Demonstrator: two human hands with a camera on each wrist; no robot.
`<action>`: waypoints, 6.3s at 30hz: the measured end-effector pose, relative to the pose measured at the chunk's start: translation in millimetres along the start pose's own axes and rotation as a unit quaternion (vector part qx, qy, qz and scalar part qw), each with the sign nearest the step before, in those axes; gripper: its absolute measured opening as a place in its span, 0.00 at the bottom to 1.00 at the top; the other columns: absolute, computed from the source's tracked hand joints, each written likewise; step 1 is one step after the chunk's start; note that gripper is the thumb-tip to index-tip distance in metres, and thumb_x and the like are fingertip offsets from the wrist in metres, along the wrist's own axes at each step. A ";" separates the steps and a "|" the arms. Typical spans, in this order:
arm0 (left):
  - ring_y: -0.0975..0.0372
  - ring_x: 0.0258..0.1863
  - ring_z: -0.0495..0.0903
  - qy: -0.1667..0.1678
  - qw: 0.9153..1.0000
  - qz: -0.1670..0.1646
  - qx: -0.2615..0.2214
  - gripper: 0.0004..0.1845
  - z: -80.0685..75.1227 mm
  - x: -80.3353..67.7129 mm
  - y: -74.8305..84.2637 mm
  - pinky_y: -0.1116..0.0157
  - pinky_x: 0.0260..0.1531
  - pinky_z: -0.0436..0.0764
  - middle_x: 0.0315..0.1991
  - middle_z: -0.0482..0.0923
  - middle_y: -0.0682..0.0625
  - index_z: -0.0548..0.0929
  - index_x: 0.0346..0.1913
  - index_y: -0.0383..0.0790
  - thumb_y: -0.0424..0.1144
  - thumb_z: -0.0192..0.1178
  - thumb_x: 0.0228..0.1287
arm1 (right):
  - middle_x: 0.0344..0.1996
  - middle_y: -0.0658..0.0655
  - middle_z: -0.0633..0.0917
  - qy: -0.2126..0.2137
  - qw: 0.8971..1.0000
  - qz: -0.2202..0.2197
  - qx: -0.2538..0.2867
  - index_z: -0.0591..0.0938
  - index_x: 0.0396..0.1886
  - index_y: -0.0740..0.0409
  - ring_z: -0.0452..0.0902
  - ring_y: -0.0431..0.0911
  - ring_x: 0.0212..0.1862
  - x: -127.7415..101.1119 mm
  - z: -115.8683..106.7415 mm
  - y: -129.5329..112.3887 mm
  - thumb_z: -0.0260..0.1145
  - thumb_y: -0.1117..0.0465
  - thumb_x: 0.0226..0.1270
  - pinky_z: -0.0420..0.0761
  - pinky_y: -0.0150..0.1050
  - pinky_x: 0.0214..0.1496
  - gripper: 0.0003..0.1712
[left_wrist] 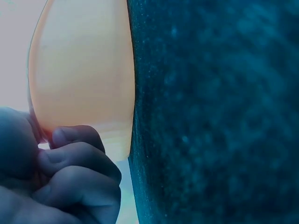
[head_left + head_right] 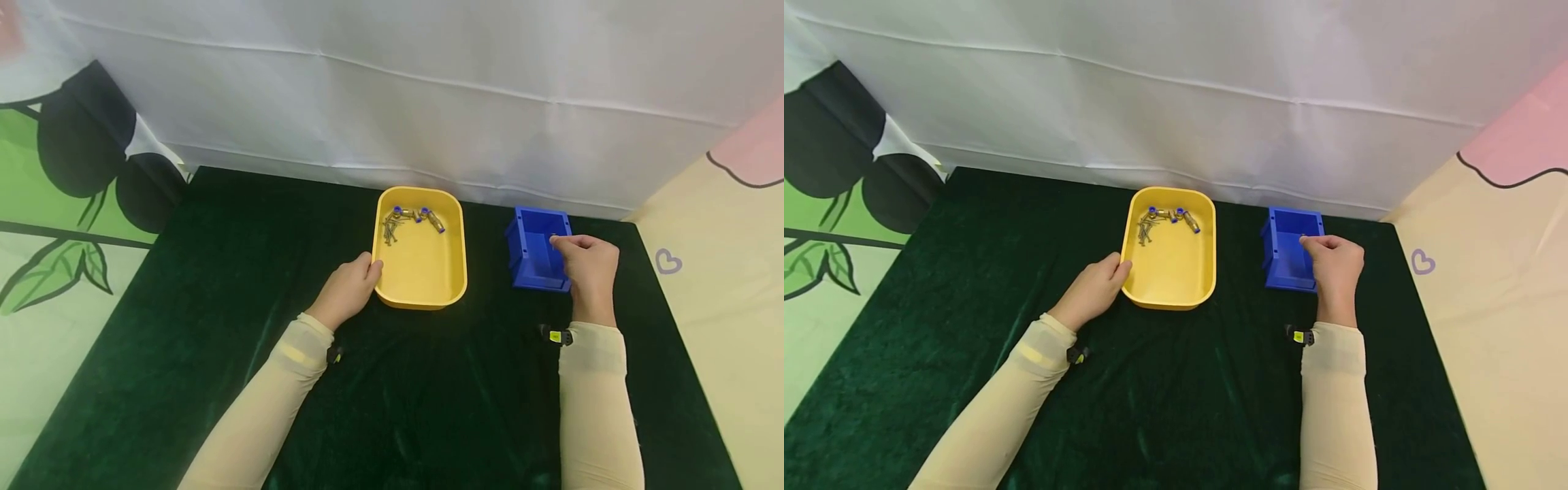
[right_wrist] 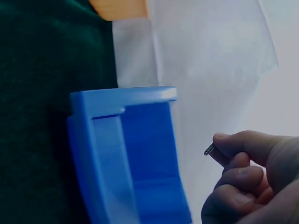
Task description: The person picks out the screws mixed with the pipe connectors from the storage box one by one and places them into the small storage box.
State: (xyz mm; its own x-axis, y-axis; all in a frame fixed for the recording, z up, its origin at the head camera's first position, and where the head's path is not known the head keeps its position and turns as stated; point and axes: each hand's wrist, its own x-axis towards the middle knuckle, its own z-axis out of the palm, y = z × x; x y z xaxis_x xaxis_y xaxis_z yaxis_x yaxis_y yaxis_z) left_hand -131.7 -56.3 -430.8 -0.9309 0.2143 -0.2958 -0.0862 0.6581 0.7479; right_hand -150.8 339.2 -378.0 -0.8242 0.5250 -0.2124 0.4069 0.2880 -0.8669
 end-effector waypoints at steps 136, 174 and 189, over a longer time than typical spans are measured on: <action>0.54 0.23 0.75 0.004 1.000 0.006 0.003 0.18 0.1 2.4 2.4 0.62 0.23 0.71 0.29 0.74 0.47 0.71 0.48 0.47 0.56 0.40 0.79 | 0.17 0.51 0.79 -0.258 0.915 -0.164 -0.262 0.87 0.21 0.60 0.68 0.43 0.21 -29.8 234.9 -73.7 0.74 0.56 0.60 0.64 0.34 0.23 0.13; 0.55 0.24 0.76 0.011 1.000 0.004 0.003 0.17 1.6 0.0 0.5 0.62 0.23 0.72 0.29 0.74 0.47 0.72 0.49 0.47 0.56 0.41 0.79 | 0.18 0.51 0.78 -0.227 0.929 -0.160 -0.244 0.86 0.28 0.64 0.70 0.42 0.21 -38.4 214.4 -87.3 0.71 0.56 0.62 0.68 0.34 0.23 0.13; 0.56 0.25 0.76 0.005 1.000 0.002 -0.001 0.17 5.1 -1.2 1.4 0.62 0.24 0.72 0.29 0.75 0.47 0.72 0.49 0.48 0.56 0.41 0.79 | 0.34 0.57 0.85 -0.207 0.953 -0.147 -0.164 0.88 0.35 0.59 0.75 0.47 0.29 -48.0 182.6 -100.6 0.71 0.52 0.64 0.74 0.39 0.30 0.13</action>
State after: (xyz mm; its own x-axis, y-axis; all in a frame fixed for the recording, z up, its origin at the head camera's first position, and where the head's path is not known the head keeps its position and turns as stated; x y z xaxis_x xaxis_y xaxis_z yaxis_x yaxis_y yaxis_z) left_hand -128.9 -51.9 -432.5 -0.9349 0.2093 -0.2866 -0.0832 0.6558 0.7503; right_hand -224.1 138.8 -362.9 -0.9788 0.0421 -0.2004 0.1798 0.6447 -0.7430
